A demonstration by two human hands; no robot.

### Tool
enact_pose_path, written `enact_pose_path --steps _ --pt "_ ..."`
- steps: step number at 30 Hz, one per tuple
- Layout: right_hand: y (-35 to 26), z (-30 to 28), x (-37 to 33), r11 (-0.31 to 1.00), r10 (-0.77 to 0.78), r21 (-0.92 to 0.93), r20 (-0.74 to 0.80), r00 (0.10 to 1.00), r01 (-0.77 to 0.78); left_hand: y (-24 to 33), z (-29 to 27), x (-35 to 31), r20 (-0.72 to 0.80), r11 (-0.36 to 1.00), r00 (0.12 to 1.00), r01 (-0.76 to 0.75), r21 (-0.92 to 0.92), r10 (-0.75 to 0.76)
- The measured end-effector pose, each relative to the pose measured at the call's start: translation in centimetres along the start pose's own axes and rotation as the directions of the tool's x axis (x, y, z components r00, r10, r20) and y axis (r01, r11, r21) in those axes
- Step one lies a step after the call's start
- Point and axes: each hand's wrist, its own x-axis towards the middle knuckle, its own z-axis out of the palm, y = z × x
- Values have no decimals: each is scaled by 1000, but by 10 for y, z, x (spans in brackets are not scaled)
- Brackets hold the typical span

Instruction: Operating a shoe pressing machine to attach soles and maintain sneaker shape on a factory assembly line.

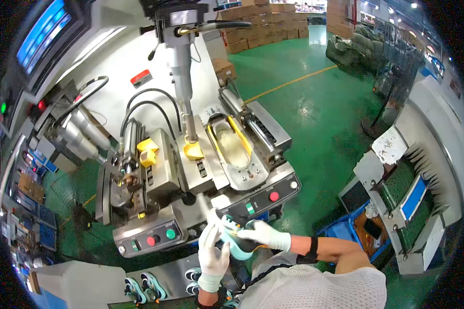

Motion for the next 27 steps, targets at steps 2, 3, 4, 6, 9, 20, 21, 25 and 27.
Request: enact_pose_path --steps 2,3,4,6,9,20,21,25,27 --pt "-19 -40 13 961 -39 270 -58 998 53 -4 20 22 -39 997 998 39 -66 -42" --pt "-28 -55 19 932 -46 355 -94 994 77 -7 30 28 -56 990 995 74 -119 -81" --pt "-38 -67 35 914 -92 382 -136 986 137 -12 38 33 -29 991 995 93 -99 -96" --pt "-60 -91 62 854 -178 466 -152 972 230 -19 52 35 38 990 991 132 -45 -130" --pt "-88 -119 128 800 -345 494 -87 935 341 -31 64 23 133 961 957 268 -75 -256" --pt "-75 -155 409 666 -196 -700 -498 845 -258 -53 39 -86 -61 746 744 664 -52 -666" --pt "-71 -153 417 707 -218 -658 -549 807 -257 -52 34 -98 -90 675 672 737 -10 -735" --pt "-62 -159 429 651 -275 -726 -495 824 -220 -54 29 -136 -221 521 541 841 144 -812" --pt "-61 -163 434 658 -280 -726 -482 830 -200 -59 31 -145 -253 455 441 890 2 -861"
